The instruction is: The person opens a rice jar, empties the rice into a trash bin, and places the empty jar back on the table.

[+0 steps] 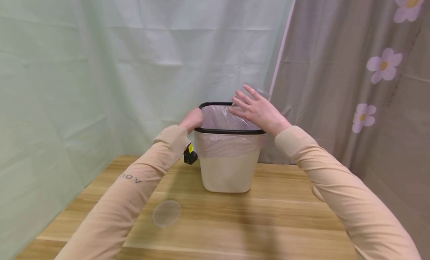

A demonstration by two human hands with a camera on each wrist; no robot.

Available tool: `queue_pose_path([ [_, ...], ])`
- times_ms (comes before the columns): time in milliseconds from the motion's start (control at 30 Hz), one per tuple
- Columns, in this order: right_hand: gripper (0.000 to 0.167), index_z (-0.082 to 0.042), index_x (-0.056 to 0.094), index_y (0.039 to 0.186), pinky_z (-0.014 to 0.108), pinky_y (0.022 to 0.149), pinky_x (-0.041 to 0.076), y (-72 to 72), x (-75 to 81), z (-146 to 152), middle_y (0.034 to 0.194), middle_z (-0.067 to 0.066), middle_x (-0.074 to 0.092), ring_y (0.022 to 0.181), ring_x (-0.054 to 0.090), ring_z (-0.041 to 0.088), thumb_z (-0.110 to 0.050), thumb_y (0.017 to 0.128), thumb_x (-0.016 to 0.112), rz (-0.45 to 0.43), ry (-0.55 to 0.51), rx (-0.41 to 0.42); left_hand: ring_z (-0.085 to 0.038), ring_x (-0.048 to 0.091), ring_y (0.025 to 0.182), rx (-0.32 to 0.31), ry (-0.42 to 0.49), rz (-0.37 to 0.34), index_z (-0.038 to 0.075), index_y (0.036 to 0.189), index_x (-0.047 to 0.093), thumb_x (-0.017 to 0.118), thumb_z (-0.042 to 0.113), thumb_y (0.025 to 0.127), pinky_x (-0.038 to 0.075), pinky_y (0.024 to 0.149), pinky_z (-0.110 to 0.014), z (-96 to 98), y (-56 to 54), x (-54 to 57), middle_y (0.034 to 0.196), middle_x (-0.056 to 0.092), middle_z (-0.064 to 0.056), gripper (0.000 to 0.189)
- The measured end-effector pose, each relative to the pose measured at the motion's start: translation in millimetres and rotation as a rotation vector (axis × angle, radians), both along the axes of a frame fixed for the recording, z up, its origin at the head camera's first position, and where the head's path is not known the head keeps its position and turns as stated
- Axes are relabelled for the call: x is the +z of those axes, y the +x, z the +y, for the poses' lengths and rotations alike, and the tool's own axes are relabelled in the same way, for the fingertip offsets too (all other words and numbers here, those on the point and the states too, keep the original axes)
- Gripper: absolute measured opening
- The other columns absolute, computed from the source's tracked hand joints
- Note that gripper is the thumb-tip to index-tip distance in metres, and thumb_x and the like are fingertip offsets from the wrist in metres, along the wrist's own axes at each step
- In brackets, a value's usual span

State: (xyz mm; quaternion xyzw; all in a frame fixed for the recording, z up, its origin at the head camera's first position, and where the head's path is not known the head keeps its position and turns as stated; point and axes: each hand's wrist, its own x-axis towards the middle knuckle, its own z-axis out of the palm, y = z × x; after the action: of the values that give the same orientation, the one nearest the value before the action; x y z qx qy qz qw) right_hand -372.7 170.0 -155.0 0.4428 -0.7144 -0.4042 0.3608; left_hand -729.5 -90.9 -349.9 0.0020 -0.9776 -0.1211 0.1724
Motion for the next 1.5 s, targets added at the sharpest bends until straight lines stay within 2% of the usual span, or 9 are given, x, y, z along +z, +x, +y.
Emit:
queue_pose_path([
  [233,0.079,-0.01,0.044,0.13,0.048,0.102,0.008,-2.0,-1.5,0,0.128,0.02,0.04,0.122,0.03,0.036,0.007,0.06,0.077,-0.17,-0.311,0.152,-0.033,0.052,0.075,-0.002,-0.03,0.017,-0.005,0.104,0.048,0.047,0.023,0.076,0.045,0.062,-0.04,1.1,-2.7,0.9,0.096,0.046,-0.016,0.04],
  [400,0.078,-0.012,0.046,0.13,0.046,0.102,0.005,-3.0,-3.2,1,0.13,0.02,0.039,0.124,0.027,0.035,0.02,0.062,0.067,-0.17,-0.268,0.135,-0.033,0.053,0.075,-0.009,-0.038,0.006,-0.005,0.103,0.049,0.047,0.023,0.076,0.045,0.062,-0.04,1.5,-4.8,0.0,0.096,0.047,-0.017,0.038],
  [533,0.08,-0.01,0.044,0.129,0.047,0.102,0.006,-4.4,-3.8,3,0.128,0.021,0.04,0.122,0.03,0.037,0.009,0.059,0.076,-0.19,-0.347,0.189,-0.033,0.053,0.075,-0.006,-0.03,0.005,-0.005,0.105,0.048,0.047,0.023,0.076,0.045,0.062,-0.04,2.1,-3.7,0.0,0.097,0.048,-0.017,0.04],
  [633,0.087,-0.008,0.042,0.129,0.048,0.101,0.01,-4.4,-2.6,5,0.125,0.021,0.042,0.119,0.033,0.038,-0.001,0.052,0.081,-0.245,-0.481,0.22,-0.033,0.053,0.076,-0.008,-0.028,0.007,-0.005,0.104,0.049,0.047,0.023,0.077,0.045,0.062,-0.04,3.0,-1.2,1.0,0.099,0.047,-0.017,0.039],
  [767,0.091,-0.007,0.039,0.131,0.049,0.1,0.017,-2.5,-0.1,8,0.123,0.02,0.042,0.115,0.036,0.038,-0.008,0.052,0.083,-0.391,-0.719,0.189,-0.034,0.053,0.077,-0.012,-0.032,0.002,-0.004,0.103,0.05,0.046,0.022,0.078,0.046,0.063,-0.04,5.1,6.0,4.9,0.1,0.047,-0.017,0.037],
  [933,0.095,-0.009,0.031,0.137,0.05,0.093,0.029,1.9,1.6,12,0.132,0.017,0.037,0.118,0.035,0.035,-0.018,0.059,0.084,-0.586,-0.984,0.051,-0.032,0.054,0.08,0.022,0.025,-0.028,-0.006,0.11,0.045,0.041,0.021,0.083,0.046,0.062,-0.038,8.8,29.1,17.2,0.098,0.048,-0.016,0.039],
  [1033,0.096,-0.008,0.026,0.14,0.05,0.092,0.031,5.2,1.5,14,0.136,0.014,0.033,0.12,0.034,0.032,-0.021,0.063,0.083,-0.695,-1.121,0.004,-0.031,0.054,0.081,0.034,0.071,-0.042,-0.006,0.114,0.043,0.038,0.021,0.086,0.045,0.061,-0.037,9.3,34.9,19.6,0.098,0.049,-0.016,0.039],
  [1300,0.091,-0.017,0.03,0.137,0.046,0.087,0.036,12.9,5.6,12,0.129,0.012,0.044,0.117,0.041,0.027,-0.035,0.064,0.081,-0.961,-1.384,-0.013,-0.032,0.055,0.08,0.01,0.057,-0.027,-0.006,0.113,0.045,0.036,0.023,0.088,0.045,0.058,-0.038,4.5,18.3,11.0,0.102,0.05,-0.017,0.039],
  [1500,0.086,-0.014,0.032,0.135,0.045,0.086,0.038,15.8,9.4,10,0.123,0.015,0.049,0.113,0.046,0.027,-0.038,0.067,0.079,-1.061,-1.445,-0.024,-0.033,0.054,0.082,0.012,0.035,-0.017,-0.002,0.106,0.051,0.037,0.023,0.086,0.046,0.063,-0.04,3.7,13.8,8.4,0.104,0.049,-0.016,0.035],
])
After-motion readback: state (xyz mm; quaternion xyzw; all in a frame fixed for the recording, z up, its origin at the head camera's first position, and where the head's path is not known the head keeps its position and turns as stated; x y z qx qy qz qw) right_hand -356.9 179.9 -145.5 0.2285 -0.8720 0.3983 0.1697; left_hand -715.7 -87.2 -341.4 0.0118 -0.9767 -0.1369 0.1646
